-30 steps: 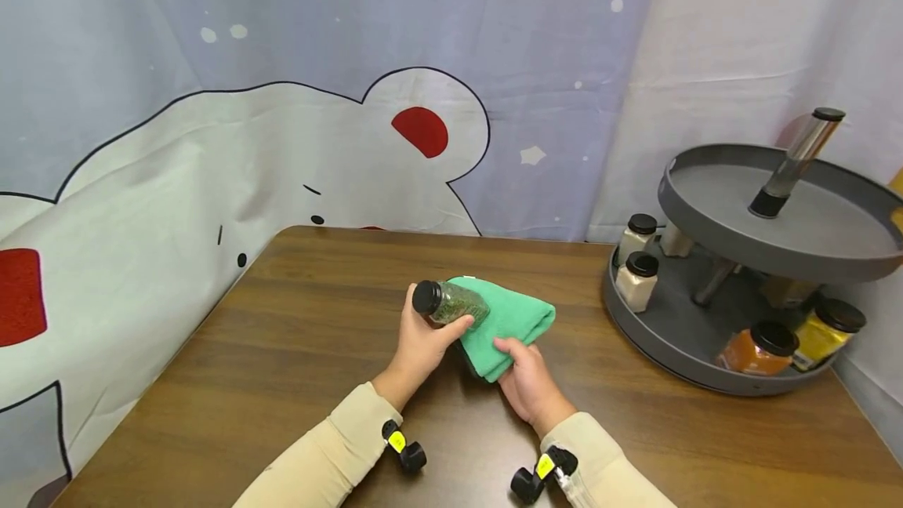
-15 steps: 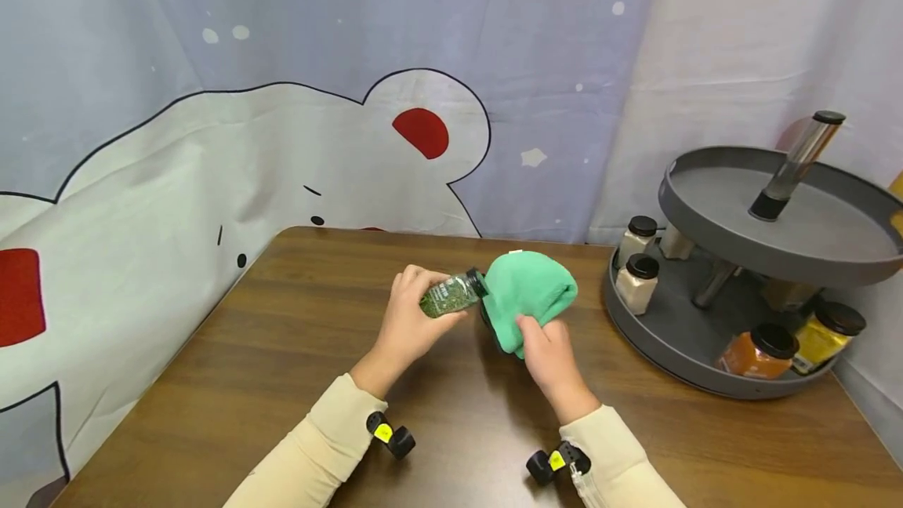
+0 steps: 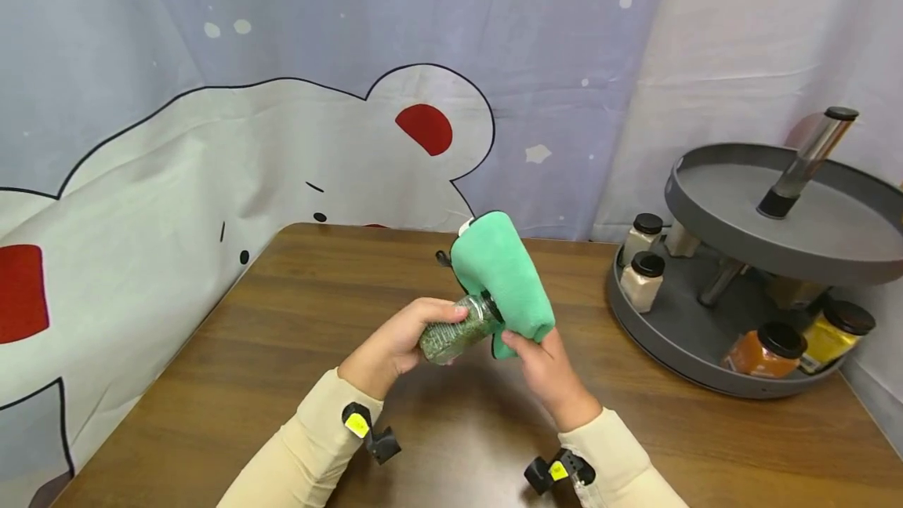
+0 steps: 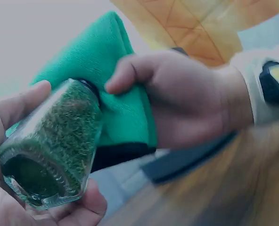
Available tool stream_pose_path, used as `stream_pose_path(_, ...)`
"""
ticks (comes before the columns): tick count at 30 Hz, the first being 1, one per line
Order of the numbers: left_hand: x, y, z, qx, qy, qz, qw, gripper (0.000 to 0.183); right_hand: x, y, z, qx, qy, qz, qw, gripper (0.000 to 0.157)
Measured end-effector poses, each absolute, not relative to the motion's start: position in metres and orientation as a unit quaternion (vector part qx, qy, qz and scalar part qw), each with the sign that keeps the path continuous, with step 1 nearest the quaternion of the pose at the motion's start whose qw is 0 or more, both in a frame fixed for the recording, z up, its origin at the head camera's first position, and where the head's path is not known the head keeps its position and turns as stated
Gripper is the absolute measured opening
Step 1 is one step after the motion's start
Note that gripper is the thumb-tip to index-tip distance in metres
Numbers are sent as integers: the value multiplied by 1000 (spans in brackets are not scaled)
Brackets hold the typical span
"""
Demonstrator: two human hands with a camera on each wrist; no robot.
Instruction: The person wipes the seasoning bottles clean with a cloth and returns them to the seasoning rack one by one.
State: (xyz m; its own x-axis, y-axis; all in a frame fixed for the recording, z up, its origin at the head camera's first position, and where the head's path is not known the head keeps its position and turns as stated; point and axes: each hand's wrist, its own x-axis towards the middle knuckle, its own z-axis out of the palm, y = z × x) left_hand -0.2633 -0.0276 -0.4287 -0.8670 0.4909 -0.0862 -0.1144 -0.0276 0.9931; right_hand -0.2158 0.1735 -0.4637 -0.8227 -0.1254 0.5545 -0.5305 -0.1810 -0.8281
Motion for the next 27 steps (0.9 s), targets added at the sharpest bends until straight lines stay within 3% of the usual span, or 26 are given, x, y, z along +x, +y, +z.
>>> stream_pose_path(1, -263, -27, -429, 136, 656, 709, 220, 25, -215, 173, -464, 264, -629, 717, 141, 56)
stream_pose_path(3, -261, -26, -429, 177, 719, 656, 148, 26, -215, 173, -463, 237, -664, 695, 141, 51)
stream_pose_path(7, -250, -24, -424, 253, 882, 370, -143, 42, -220, 173, -459, 124, -707, 688, 106, 28)
stream_pose_path(8, -248, -23, -422, 253, 894, 312, -201, 45, -222, 174, -457, 99, -703, 698, 92, 27)
stream_pose_path(10, -245, -22, -419, 254, 893, 263, -263, 49, -227, 177, -453, 49, -694, 714, 79, 26)
stream_pose_path(14, -241, -20, -414, 248, 868, 297, -312, 50, -233, 192, -447, 14, -770, 631, 91, 33)
stream_pose_path(18, -240, -18, -412, 261, 828, 342, -359, 53, -237, 195, -454, 122, -882, 430, 149, 50)
stream_pose_path(20, -239, -18, -412, 273, 810, 356, -379, 54, -234, 188, -461, 186, -914, 328, 149, 61)
stream_pose_path(22, -238, -18, -410, 281, 797, 365, -391, 55, -228, 177, -467, 233, -935, 247, 99, 67)
stream_pose_path(27, -237, -18, -409, 284, 795, 367, -391, 57, -209, 154, -472, 253, -950, 140, -119, 73)
